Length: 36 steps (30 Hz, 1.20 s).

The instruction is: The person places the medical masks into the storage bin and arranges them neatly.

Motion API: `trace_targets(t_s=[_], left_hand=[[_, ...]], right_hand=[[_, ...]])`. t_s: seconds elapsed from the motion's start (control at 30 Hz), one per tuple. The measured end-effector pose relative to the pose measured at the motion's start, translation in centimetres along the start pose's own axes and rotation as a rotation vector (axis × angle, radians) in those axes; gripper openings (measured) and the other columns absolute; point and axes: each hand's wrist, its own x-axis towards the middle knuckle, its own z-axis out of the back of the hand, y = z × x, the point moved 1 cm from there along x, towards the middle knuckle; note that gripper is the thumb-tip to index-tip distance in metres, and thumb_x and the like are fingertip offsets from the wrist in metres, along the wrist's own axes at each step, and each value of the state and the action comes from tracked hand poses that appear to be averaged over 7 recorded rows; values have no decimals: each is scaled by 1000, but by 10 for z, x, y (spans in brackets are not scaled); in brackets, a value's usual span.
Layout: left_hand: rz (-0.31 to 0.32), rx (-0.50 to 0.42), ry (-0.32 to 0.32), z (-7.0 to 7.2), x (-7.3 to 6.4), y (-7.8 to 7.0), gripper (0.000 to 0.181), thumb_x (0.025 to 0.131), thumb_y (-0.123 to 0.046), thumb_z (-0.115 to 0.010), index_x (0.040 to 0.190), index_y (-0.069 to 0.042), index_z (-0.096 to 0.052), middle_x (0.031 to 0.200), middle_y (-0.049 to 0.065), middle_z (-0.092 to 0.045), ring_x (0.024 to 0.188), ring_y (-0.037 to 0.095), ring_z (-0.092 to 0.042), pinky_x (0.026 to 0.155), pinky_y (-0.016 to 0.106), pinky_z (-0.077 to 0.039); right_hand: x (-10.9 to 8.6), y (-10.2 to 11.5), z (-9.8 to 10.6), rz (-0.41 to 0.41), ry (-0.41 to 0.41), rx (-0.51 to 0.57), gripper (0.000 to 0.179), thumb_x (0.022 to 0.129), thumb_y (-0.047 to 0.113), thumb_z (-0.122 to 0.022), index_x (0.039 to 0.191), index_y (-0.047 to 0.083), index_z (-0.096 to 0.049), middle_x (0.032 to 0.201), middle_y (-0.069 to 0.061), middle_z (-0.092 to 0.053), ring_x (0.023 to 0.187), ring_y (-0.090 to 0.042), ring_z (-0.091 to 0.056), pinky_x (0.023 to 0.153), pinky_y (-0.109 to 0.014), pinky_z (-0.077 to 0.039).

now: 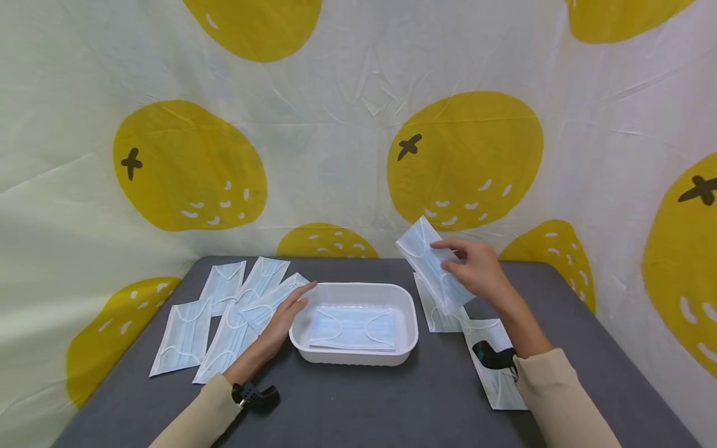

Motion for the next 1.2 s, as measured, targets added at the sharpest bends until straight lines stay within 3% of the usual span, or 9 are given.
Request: trace_targets(t_s=[0.07, 0.17, 0.3, 0.43, 0.5, 0.6, 0.73, 1.03, 1.2], left_hand=[[2, 4, -1, 0, 0, 0, 46, 111, -17, -39, 156, -15, -46, 165, 8, -41, 156, 30, -31, 129, 56, -17], [-3, 6, 1, 0, 0, 0, 46, 111, -17, -39, 157, -14, -46, 165, 9, -41, 156, 30, -31, 129, 56, -18], [0, -5, 3, 0, 1, 0, 46, 111, -17, -39, 157, -15, -46, 165, 8, -41, 157, 30, -31, 129, 56, -17], [-1, -11, 3, 0, 2, 1, 46, 111, -18, -38, 156, -16, -46, 165, 8, -41, 157, 30, -31, 129, 56, -16], [0, -9, 0, 0, 2, 2, 45, 111, -19, -39, 156, -16, -47, 165, 8, -42, 157, 29, -31, 129, 56, -16], [1, -5, -4, 1, 1, 2, 45, 111, -18, -39, 156, -16, -47, 165, 7, -42, 157, 30, -31, 129, 57, -16], [-4, -2, 0, 1, 1, 1, 46, 111, -18, -39, 156, -15, -47, 165, 8, -42, 157, 30, -30, 129, 57, -16], [-1, -6, 3, 1, 0, 0, 46, 111, -18, -39, 156, -14, -46, 165, 9, -42, 156, 31, -32, 129, 56, -17], [0, -21, 7, 1, 1, -1, 46, 111, -17, -39, 156, -13, -46, 165, 8, -42, 156, 30, -32, 129, 55, -18]], right_hand=[[3, 2, -2, 5, 2, -2, 36, 91, 1, -74, 127, 7, -74, 132, -21, -70, 119, -43, -66, 96, -62, -55], [8, 5, -5, 11, -1, -20, 35, 90, -1, -73, 125, 7, -75, 131, -22, -70, 116, -43, -68, 93, -61, -56], [14, 10, -9, 28, 4, -46, 35, 89, -2, -72, 122, 9, -76, 129, -21, -71, 111, -41, -71, 84, -44, -60], [19, 17, -14, 32, 29, -47, 34, 89, 0, -73, 121, 11, -77, 129, -19, -72, 102, -37, -70, 69, -25, -51], [22, 22, -18, 40, 50, -35, 34, 88, 0, -74, 120, 12, -78, 129, -19, -72, 102, -37, -71, 69, -27, -53], [27, 28, -24, 48, 98, -6, 34, 88, 1, -74, 119, 13, -78, 130, -19, -71, 107, -40, -72, 80, -42, -61], [33, 34, -33, 67, 158, 13, 34, 88, 0, -72, 119, 13, -78, 127, -18, -73, 114, -42, -70, 92, -57, -59], [42, 45, -60, 91, 295, 86, 36, 87, -4, -70, 117, 13, -79, 124, -12, -75, 116, -34, -69, 98, -57, -56], [47, 50, -71, 133, 370, 64, 36, 87, -3, -70, 116, 16, -79, 122, -7, -77, 115, -29, -70, 97, -52, -56]])
